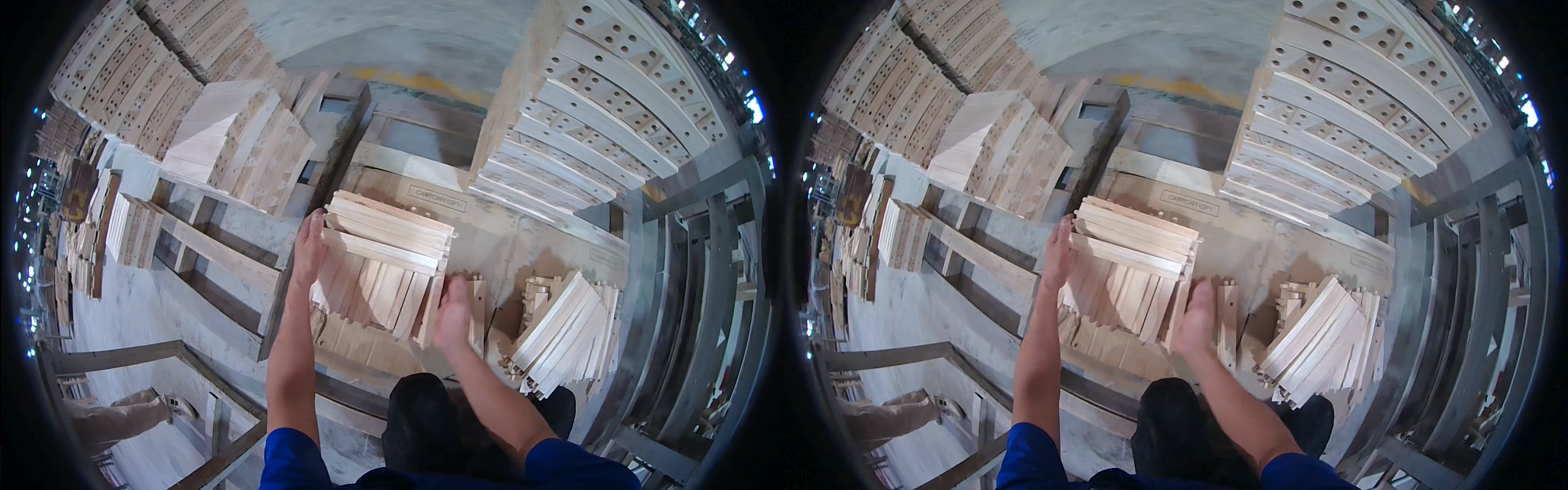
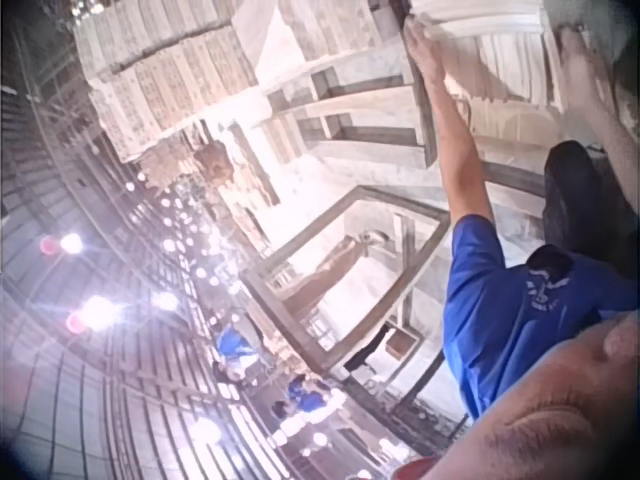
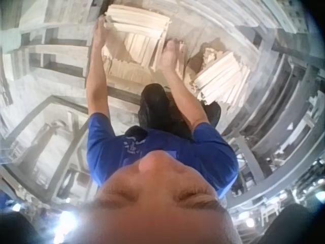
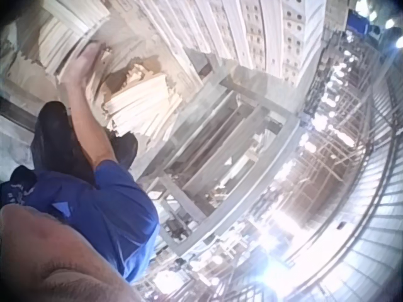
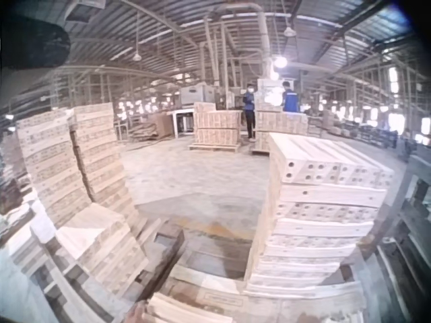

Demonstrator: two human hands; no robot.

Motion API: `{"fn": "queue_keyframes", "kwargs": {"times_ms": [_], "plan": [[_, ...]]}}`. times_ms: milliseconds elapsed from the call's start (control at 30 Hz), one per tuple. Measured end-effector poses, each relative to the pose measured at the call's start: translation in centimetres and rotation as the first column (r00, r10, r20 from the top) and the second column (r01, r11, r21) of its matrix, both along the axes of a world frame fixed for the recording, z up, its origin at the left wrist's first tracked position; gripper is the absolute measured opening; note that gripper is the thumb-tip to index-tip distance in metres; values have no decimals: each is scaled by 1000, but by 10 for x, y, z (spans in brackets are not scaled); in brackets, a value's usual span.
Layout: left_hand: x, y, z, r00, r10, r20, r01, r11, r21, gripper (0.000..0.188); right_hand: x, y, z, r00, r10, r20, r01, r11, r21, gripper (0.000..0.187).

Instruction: The person sits on the floor and repeatedly picks up small wooden pieces, aligns them, and stacks them into neat piles. The person then carries a stack to a nearby workbench and places it down.

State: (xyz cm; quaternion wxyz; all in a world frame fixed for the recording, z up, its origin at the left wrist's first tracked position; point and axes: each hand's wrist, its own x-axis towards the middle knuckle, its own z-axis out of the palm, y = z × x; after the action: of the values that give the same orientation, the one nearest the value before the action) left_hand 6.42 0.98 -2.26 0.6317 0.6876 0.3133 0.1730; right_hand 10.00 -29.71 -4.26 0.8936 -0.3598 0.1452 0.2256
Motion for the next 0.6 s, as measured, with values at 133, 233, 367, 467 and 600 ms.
{"fn": "queue_keyframes", "kwargs": {"times_ms": [133,233,367,467,600], "plan": [[5,-23,5,995,-26,-93,26,1000,3,63,-28,-1,9,997,-79,4,79,991,-109,36],[-12,-1,-1,989,-138,-56,144,982,121,67,-25,5,0,999,-48,18,51,982,-183,30],[-1,-12,-1,990,-127,-69,124,991,-50,71,-27,-11,-8,948,314,48,-115,478,-871,38],[-6,-8,-1,982,-142,-125,152,986,71,72,-21,-10,-2,919,382,100,-95,461,-882,37],[-4,-10,0,978,-161,-132,171,983,63,73,-23,-5,-2,949,264,171,-37,634,-773,40]]}}
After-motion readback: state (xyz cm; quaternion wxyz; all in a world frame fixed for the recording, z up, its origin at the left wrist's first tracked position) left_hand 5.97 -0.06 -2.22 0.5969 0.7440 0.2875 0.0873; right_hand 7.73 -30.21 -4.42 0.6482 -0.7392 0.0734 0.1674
